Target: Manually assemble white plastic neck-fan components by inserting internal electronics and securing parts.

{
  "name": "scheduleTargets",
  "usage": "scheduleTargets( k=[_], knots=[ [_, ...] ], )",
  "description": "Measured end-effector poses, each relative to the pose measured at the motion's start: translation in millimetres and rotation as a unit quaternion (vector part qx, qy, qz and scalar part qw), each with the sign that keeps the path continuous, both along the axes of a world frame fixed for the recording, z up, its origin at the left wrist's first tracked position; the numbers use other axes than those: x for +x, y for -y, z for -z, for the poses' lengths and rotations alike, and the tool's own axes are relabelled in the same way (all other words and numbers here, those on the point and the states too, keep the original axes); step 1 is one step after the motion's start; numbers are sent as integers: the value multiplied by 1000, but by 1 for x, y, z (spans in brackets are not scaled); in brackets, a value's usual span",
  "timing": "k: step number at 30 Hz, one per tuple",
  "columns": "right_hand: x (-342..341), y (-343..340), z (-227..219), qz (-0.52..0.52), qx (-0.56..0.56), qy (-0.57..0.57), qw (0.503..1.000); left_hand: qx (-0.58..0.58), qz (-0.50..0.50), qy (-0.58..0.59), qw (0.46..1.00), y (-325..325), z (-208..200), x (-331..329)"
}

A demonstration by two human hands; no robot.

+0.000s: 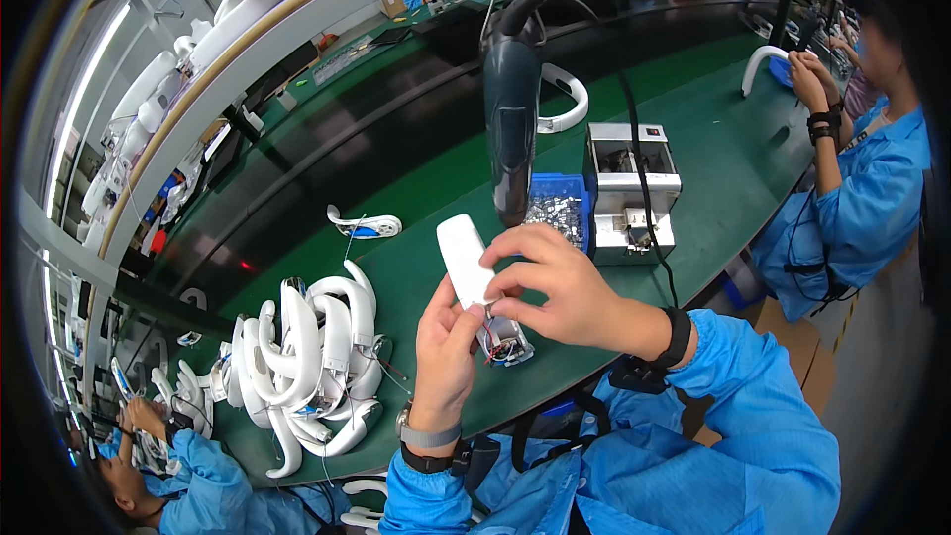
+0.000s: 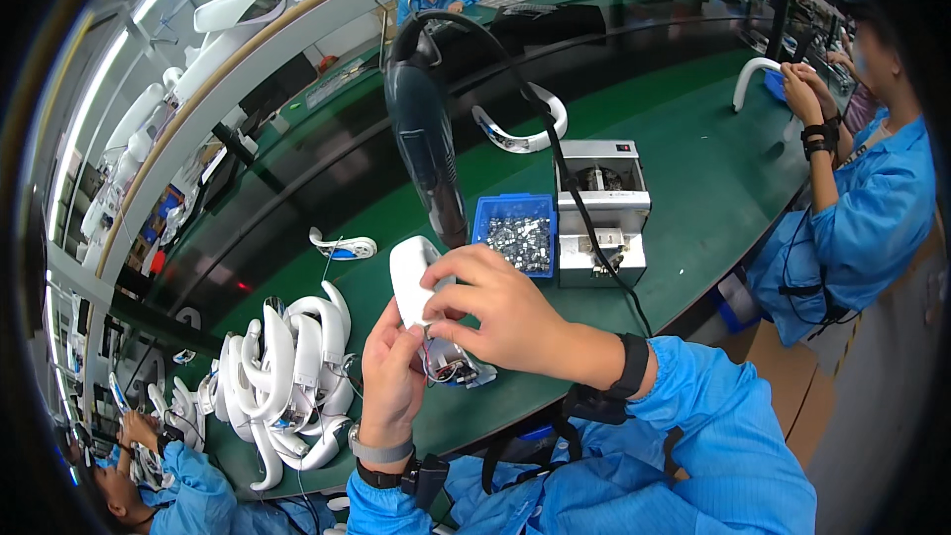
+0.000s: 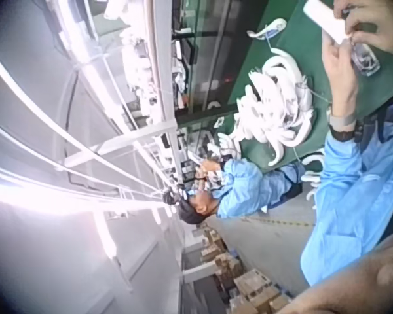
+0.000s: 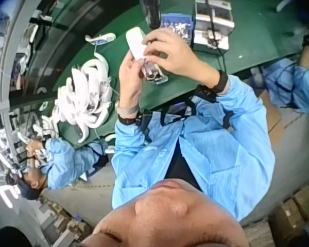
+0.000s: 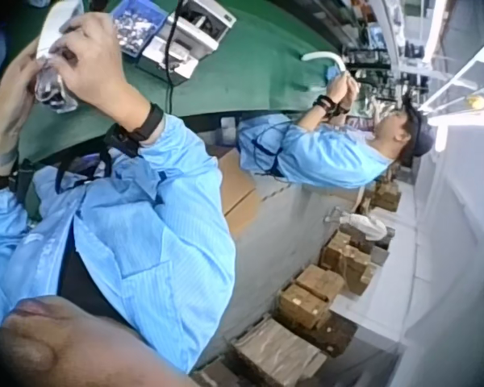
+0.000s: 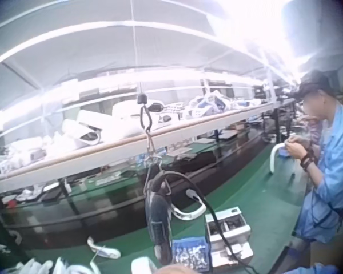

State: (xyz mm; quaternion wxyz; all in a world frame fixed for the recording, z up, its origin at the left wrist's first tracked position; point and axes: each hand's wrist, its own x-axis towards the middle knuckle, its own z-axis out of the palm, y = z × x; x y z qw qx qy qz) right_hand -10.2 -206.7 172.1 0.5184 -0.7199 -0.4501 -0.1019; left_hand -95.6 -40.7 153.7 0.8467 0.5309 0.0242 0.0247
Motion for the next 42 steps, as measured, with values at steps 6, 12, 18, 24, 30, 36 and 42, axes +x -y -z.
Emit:
scheduleTargets(
  k=[6, 12, 18, 24, 30, 36, 42],
  knots=[
    [6, 1, 4, 25, -2, 247, 969, 27, -22, -9, 999, 2, -1, -2],
    [12, 2, 12, 25, 19, 313, 949, 6, -14, -18, 1000, 2, 0, -2],
    [14, 5, 12, 18, 32, 340, 940, -20, -9, -16, 1000, 7, -8, 0],
    [13, 7, 8, 17, 5, 368, 930, 16, -25, 2, 1000, 8, -4, 4],
    [29, 1, 10, 38, 93, 190, 977, 3, -15, -30, 999, 0, -6, 3],
    [100, -106, 36, 62, 119, -140, 981, 12, -95, -43, 994, -14, -11, -25],
    [174, -211, 108, 157, -233, 27, 959, 17, -164, -66, 984, -24, -23, -67]
  ],
)
